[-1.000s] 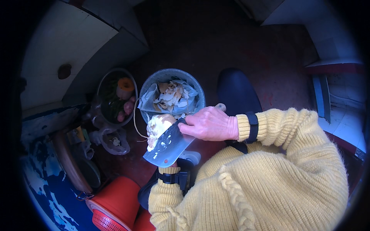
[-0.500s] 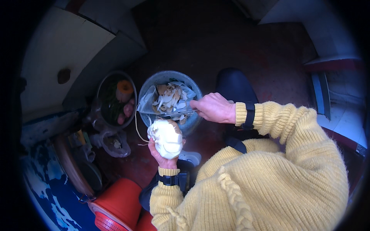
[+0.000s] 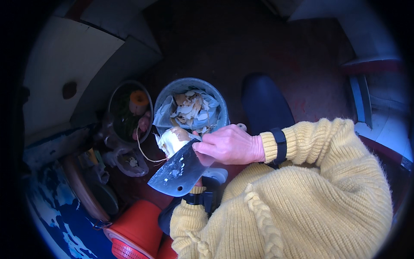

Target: The person sits on the floor and uses a knife to peel the outer skin of a white root vegetable, rotating it to remove strips of peel that fall into a nearby basket. The peeled vegetable is held in the left hand while the right hand guides the knife.

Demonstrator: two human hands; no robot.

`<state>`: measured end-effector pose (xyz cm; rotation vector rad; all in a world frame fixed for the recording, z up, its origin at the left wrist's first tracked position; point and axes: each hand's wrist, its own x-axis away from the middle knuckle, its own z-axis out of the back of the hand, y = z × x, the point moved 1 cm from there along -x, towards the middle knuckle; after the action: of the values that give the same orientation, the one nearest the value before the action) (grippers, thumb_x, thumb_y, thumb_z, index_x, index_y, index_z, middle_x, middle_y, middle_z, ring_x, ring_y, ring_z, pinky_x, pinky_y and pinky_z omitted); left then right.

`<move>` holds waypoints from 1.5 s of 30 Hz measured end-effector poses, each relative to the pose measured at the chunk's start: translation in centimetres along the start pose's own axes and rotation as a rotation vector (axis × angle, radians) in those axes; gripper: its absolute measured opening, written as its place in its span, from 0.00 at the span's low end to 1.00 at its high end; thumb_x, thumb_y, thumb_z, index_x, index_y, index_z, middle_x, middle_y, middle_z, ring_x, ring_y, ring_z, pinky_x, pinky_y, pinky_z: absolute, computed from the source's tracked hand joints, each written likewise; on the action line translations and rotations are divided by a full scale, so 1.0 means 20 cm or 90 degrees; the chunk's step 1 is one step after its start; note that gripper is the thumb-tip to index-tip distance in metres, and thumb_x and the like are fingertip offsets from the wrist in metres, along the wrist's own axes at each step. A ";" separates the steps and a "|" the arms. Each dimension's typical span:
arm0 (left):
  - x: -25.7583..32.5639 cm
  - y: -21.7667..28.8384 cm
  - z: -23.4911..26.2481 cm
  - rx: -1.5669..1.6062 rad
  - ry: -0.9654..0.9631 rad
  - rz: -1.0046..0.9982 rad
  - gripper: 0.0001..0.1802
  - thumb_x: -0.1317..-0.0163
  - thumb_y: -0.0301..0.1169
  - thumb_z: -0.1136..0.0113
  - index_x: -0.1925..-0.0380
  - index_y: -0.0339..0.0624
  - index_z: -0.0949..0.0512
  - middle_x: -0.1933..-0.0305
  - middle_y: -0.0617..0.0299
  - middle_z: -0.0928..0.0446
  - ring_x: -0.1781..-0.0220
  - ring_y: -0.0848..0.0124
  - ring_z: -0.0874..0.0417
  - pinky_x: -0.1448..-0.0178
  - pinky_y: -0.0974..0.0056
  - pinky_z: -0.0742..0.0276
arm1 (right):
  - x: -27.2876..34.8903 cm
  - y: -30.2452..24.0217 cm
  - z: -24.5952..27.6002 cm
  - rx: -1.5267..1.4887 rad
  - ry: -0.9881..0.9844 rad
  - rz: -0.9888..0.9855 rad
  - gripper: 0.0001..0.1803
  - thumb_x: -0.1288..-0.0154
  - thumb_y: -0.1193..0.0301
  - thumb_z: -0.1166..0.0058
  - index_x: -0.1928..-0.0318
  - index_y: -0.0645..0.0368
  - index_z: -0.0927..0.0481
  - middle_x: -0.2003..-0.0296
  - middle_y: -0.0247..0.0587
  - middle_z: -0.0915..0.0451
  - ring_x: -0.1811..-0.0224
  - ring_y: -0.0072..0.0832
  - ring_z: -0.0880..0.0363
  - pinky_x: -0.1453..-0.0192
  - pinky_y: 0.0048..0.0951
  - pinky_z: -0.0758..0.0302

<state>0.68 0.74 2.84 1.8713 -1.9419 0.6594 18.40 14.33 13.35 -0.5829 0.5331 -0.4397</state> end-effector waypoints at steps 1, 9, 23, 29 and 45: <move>0.02 0.00 0.00 0.002 -0.006 0.015 0.44 0.43 0.59 0.35 0.31 0.50 0.33 0.29 0.54 0.31 0.28 0.51 0.31 0.30 0.37 0.32 | 0.00 0.00 0.00 0.010 -0.004 0.010 0.11 0.38 0.72 0.39 0.55 0.58 0.22 0.73 0.36 0.23 0.75 0.31 0.18 0.73 0.28 0.20; -0.01 -0.05 0.04 -0.024 0.016 0.017 0.44 0.43 0.58 0.34 0.31 0.50 0.33 0.27 0.54 0.33 0.26 0.50 0.33 0.28 0.36 0.34 | 0.04 0.07 -0.08 0.008 -0.007 0.010 0.12 0.37 0.73 0.42 0.53 0.58 0.23 0.72 0.37 0.23 0.74 0.33 0.17 0.72 0.29 0.20; -0.02 -0.04 -0.06 -0.140 -0.108 0.027 0.43 0.43 0.58 0.34 0.29 0.61 0.35 0.25 0.54 0.37 0.25 0.42 0.37 0.42 0.18 0.31 | 0.08 0.35 -0.11 -0.102 -0.072 -0.285 0.09 0.37 0.74 0.44 0.56 0.56 0.25 0.70 0.45 0.16 0.69 0.46 0.15 0.68 0.40 0.21; -0.07 0.00 0.09 0.127 0.028 -0.043 0.46 0.45 0.58 0.31 0.29 0.55 0.35 0.26 0.53 0.35 0.27 0.41 0.35 0.34 0.19 0.42 | 0.02 0.12 -0.03 -0.120 0.005 -0.069 0.08 0.39 0.70 0.38 0.61 0.52 0.24 0.72 0.34 0.20 0.74 0.34 0.17 0.74 0.31 0.22; 0.00 -0.05 -0.10 -0.060 -0.202 0.066 0.47 0.42 0.61 0.37 0.27 0.54 0.38 0.28 0.47 0.34 0.28 0.41 0.33 0.43 0.25 0.26 | 0.13 0.34 -0.14 -0.077 -0.174 -0.291 0.07 0.35 0.73 0.46 0.57 0.56 0.25 0.68 0.44 0.15 0.70 0.46 0.16 0.67 0.43 0.21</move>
<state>1.48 1.72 4.54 1.9213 -2.2354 0.3050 20.44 17.01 6.27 -0.8723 0.1600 -0.7500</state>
